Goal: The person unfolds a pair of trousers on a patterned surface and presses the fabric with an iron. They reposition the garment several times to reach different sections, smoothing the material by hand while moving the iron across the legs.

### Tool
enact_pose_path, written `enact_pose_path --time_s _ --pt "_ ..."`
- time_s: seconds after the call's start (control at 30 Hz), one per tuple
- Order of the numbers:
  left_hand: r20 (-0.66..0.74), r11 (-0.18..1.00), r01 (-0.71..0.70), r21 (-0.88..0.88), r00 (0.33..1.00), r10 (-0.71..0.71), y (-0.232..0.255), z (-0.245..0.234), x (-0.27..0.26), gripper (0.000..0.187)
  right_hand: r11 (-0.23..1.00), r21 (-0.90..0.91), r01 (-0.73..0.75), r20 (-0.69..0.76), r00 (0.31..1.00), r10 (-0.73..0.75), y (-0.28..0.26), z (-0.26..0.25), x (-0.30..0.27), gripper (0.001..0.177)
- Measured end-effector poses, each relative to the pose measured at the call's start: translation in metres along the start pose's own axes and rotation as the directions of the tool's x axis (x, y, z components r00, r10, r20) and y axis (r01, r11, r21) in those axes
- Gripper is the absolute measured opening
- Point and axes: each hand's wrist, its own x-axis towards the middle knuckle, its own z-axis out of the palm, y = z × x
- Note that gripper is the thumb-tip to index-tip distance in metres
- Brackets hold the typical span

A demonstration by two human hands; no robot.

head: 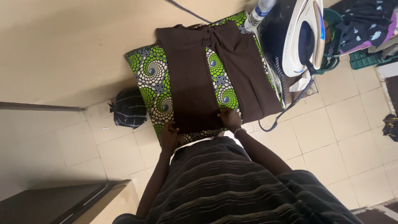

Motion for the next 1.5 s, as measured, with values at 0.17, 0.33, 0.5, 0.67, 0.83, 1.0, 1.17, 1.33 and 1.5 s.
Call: enact_pose_path --time_s 0.17,0.33,0.5,0.67,0.83,1.0,1.17,1.33,1.5 --pt "0.030 0.991 -0.049 0.127 0.999 0.045 -0.001 0.000 0.005 0.042 0.993 -0.118 -0.003 -0.014 1.000 0.002 0.002 0.006 -0.003 0.028" --pt "0.094 0.950 -0.074 0.302 0.994 0.048 0.039 -0.016 -0.003 0.052 0.973 -0.167 0.162 -0.010 0.986 -0.165 -0.059 -0.030 -0.025 0.043" --pt "0.164 0.878 -0.266 0.397 0.962 0.218 0.061 -0.021 0.004 0.072 0.841 -0.241 0.484 0.111 0.875 -0.471 -0.093 -0.031 -0.012 0.068" --pt "0.123 0.721 -0.346 0.601 0.931 0.344 0.056 -0.003 0.019 0.069 0.685 -0.365 0.630 0.258 0.776 -0.576 -0.090 -0.004 0.007 0.084" --pt "0.164 0.454 -0.439 0.776 0.834 0.526 0.051 -0.001 0.034 0.071 0.707 -0.373 0.600 0.270 0.800 -0.536 -0.084 -0.005 0.009 0.093" --pt "0.268 0.496 -0.521 0.694 0.827 0.494 0.050 -0.012 0.041 0.076 0.692 -0.379 0.614 0.261 0.789 -0.557 -0.074 -0.017 0.009 0.097" --pt "0.123 0.694 -0.531 0.486 0.828 0.547 0.062 -0.006 0.051 0.077 0.822 -0.251 0.512 0.068 0.856 -0.512 -0.075 -0.008 0.020 0.076" --pt "-0.013 0.906 -0.270 0.327 0.957 0.290 0.062 0.008 0.090 0.057 0.938 -0.166 0.303 -0.136 0.935 -0.326 -0.088 -0.004 0.068 0.043" --pt "-0.091 0.930 -0.280 0.239 0.947 0.308 0.038 0.023 0.152 0.028 0.951 -0.147 0.270 -0.245 0.922 -0.300 -0.077 0.005 0.125 0.029"
